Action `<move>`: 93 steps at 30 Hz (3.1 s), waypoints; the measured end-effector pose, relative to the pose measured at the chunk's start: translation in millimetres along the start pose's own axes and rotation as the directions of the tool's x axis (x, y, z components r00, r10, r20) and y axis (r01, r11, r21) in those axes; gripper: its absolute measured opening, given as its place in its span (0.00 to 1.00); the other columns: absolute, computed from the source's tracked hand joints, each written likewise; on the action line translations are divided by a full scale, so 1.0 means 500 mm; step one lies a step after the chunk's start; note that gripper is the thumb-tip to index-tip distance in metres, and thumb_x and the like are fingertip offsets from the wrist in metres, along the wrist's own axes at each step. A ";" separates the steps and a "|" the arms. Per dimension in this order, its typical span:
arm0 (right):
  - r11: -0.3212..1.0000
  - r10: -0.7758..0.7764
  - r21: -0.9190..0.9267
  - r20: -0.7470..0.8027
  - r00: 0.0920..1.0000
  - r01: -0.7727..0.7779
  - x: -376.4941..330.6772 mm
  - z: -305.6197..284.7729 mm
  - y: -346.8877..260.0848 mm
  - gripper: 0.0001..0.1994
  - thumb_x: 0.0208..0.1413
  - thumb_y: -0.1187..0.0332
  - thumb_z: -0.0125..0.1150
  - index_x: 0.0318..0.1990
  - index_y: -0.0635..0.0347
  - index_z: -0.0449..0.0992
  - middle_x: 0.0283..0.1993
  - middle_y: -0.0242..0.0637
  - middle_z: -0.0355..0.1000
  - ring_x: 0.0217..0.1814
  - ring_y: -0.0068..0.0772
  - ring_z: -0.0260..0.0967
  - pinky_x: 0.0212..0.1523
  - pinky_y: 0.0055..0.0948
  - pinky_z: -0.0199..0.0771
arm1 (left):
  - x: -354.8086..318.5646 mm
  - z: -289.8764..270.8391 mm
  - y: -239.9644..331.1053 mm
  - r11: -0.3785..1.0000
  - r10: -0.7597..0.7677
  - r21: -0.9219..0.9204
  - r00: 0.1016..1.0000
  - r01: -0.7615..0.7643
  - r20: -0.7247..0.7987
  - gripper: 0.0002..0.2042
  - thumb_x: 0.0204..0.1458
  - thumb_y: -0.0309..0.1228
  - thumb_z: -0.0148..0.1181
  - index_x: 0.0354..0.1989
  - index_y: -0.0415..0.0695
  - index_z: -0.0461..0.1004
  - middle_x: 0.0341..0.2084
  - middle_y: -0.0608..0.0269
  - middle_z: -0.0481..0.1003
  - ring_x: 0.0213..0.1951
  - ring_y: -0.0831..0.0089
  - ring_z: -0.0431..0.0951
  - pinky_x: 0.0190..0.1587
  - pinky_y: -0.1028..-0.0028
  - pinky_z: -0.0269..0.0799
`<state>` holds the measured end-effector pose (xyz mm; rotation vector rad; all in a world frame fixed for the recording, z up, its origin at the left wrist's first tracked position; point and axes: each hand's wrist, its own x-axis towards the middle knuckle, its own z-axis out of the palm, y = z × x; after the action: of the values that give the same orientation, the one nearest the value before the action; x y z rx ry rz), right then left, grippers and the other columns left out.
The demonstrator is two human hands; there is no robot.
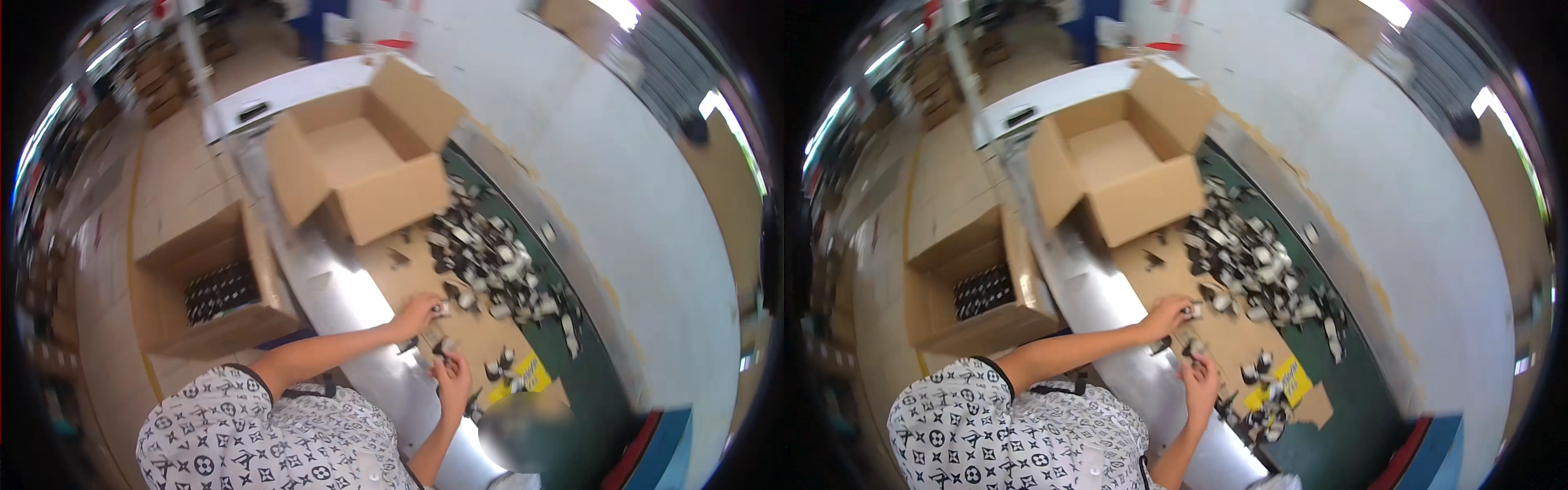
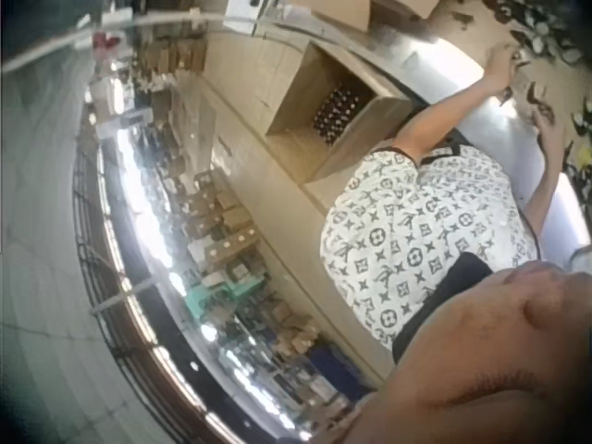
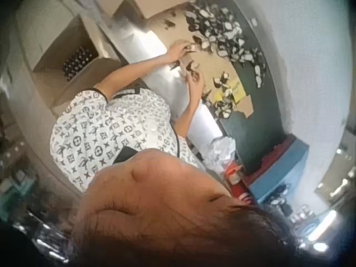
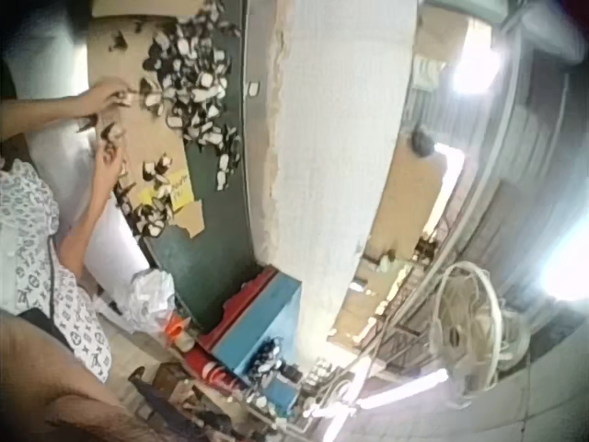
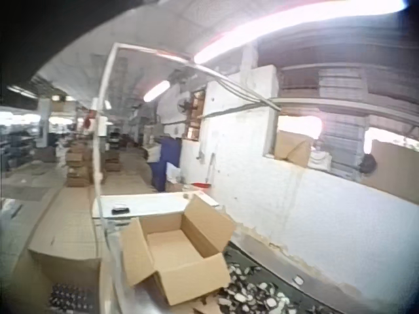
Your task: Sorting and placing small shoe components into individual compartments within a shipping box.
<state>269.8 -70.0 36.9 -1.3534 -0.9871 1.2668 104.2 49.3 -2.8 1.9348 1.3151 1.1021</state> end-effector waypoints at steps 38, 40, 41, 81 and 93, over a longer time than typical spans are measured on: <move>0.536 0.478 -0.621 0.781 0.402 0.571 -0.126 1.105 0.465 0.19 0.57 0.62 0.64 0.49 0.67 0.71 0.30 0.45 0.78 0.29 0.27 0.77 0.30 0.31 0.76 | -0.822 -1.048 -0.076 0.604 -0.505 0.344 0.680 0.719 -0.532 0.11 0.54 0.26 0.56 0.46 0.45 0.73 0.55 0.62 0.73 0.55 0.69 0.72 0.62 0.60 0.57; 0.453 0.292 -0.517 0.856 0.427 0.726 -0.143 1.099 0.421 0.19 0.58 0.62 0.62 0.51 0.64 0.70 0.28 0.42 0.78 0.29 0.28 0.77 0.30 0.30 0.75 | -0.811 -1.054 -0.072 0.546 -0.528 0.405 0.677 0.733 -0.513 0.11 0.55 0.26 0.55 0.46 0.46 0.73 0.55 0.60 0.72 0.56 0.67 0.71 0.62 0.60 0.57; 0.454 0.295 -0.517 0.856 0.425 0.726 -0.144 1.102 0.388 0.19 0.58 0.62 0.62 0.51 0.64 0.70 0.28 0.42 0.78 0.29 0.28 0.77 0.30 0.30 0.75 | -0.804 -1.057 -0.071 0.487 -0.548 0.465 0.673 0.740 -0.497 0.10 0.56 0.26 0.53 0.46 0.47 0.72 0.54 0.59 0.71 0.56 0.66 0.71 0.62 0.59 0.56; 0.545 0.413 -0.455 0.877 0.246 0.704 -0.108 1.051 0.517 0.14 0.47 0.66 0.66 0.36 0.69 0.78 0.25 0.48 0.77 0.25 0.42 0.76 0.30 0.39 0.75 | -0.620 -1.030 -0.276 0.454 -0.879 0.449 0.468 0.770 0.088 0.14 0.43 0.22 0.61 0.41 0.37 0.80 0.41 0.45 0.78 0.44 0.54 0.81 0.43 0.61 0.78; 0.476 0.527 -0.485 0.825 0.203 0.734 -0.120 1.062 0.525 0.13 0.48 0.57 0.67 0.33 0.57 0.83 0.29 0.45 0.78 0.34 0.46 0.78 0.40 0.42 0.74 | -0.717 -0.814 -0.456 0.464 -0.876 0.596 0.441 0.656 0.196 0.09 0.48 0.25 0.60 0.38 0.40 0.82 0.39 0.50 0.80 0.43 0.54 0.82 0.43 0.58 0.79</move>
<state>-280.7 -104.9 -187.9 -0.7862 -3.1204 1.4751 -420.7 -201.6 -90.3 1.3374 1.9453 -0.2018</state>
